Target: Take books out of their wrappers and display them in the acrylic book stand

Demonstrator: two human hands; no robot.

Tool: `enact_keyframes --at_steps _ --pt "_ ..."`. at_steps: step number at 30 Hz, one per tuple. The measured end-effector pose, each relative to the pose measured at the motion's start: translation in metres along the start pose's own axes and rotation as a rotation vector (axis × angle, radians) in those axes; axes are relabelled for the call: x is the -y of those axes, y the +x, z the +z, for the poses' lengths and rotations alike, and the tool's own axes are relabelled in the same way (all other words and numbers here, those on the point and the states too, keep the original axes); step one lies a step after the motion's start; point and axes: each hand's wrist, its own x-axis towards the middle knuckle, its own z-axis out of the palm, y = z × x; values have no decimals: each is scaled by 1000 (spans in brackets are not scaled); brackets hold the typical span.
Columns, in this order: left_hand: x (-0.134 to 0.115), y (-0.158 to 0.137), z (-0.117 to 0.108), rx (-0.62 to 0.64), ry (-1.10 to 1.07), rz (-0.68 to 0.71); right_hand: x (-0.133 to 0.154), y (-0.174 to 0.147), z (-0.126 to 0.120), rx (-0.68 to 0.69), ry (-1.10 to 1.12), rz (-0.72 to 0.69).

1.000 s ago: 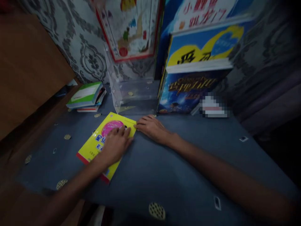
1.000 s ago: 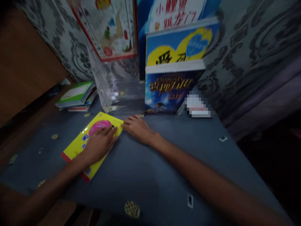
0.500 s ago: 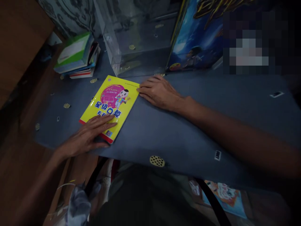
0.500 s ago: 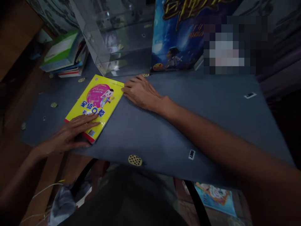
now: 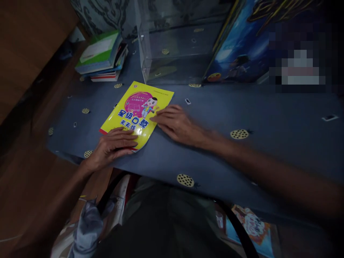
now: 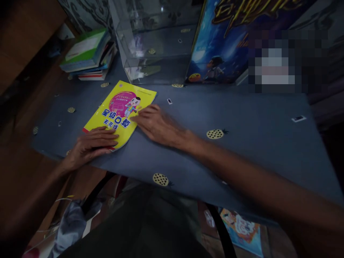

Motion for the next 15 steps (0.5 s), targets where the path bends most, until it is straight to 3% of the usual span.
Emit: enact_keyframes --at_steps 6,15 --pt "-18 6 13 -58 -108 -195 50 0 4 56 389 123" --pt "-18 7 11 -28 -147 -224 53 0 2 74 519 184"
